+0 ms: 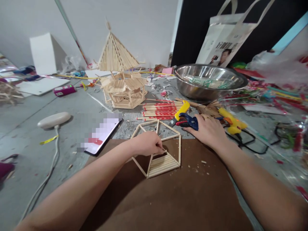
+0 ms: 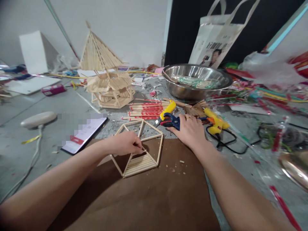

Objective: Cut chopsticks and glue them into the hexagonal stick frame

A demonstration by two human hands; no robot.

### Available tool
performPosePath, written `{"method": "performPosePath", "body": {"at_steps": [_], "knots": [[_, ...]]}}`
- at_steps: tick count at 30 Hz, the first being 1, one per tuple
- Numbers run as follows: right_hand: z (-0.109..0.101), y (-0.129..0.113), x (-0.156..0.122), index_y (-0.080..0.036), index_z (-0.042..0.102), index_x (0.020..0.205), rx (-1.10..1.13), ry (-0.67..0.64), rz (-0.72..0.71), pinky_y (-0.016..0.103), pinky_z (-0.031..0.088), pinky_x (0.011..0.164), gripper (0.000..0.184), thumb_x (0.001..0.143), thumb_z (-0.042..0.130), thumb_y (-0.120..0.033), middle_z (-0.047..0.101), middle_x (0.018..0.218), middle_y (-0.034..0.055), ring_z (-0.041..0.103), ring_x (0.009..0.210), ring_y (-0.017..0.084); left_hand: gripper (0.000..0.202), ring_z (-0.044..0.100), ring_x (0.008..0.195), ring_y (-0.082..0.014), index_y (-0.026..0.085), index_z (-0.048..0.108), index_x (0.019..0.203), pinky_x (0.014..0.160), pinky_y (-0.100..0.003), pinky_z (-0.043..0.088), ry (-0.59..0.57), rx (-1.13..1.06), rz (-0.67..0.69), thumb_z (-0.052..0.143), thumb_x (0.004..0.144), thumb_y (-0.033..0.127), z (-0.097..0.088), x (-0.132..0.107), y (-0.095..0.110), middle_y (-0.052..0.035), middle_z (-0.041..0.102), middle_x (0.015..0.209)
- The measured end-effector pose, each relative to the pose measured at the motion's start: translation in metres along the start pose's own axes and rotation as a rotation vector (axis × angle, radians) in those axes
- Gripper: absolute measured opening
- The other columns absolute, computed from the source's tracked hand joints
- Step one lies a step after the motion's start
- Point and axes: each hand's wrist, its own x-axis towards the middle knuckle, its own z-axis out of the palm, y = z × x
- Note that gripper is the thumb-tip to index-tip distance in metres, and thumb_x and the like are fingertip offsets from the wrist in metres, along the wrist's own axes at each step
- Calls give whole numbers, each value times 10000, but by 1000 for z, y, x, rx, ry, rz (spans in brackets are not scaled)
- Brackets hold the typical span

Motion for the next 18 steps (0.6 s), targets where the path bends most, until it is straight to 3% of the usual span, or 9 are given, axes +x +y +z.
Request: {"method": "performPosePath", "body": {"at_steps": [3, 9, 13, 18], "knots": [[0, 0, -1, -121, 427, 1098, 21, 10, -22, 469, 261, 800, 701, 661, 332, -660, 507, 1056, 172, 444, 956, 312, 242, 498, 550, -92, 185, 674, 750, 514, -191, 322, -13, 3, -7, 499, 663, 327, 0, -1, 0, -6, 646, 659], [-1, -3, -1, -123, 370, 1187, 67, 32, -92, 635, 46, 842, 755, 658, 331, -661, 392, 1231, 180, 301, 1115, 350, 210, 483, 506, -92, 192, 683, 718, 497, -200, 319, 14, 5, 19, 519, 658, 309, 2, 0, 0, -3, 634, 600], [-13, -14, -3, -145, 404, 1176, 112, 98, -159, 619, 27, 871, 643, 698, 379, -574, 396, 1238, 148, 270, 1149, 335, 204, 472, 494, -88, 195, 684, 715, 487, -199, 316, 11, -15, 24, 533, 649, 314, 4, 1, -1, -5, 634, 596], [-31, -30, -11, -193, 561, 995, 275, 155, -401, 515, 87, 934, 360, 765, 400, -419, 521, 1119, 91, 346, 1123, 257, 201, 474, 502, -81, 184, 684, 721, 494, -183, 322, 31, -44, 49, 529, 660, 298, 5, 1, -2, 2, 633, 586]]}}
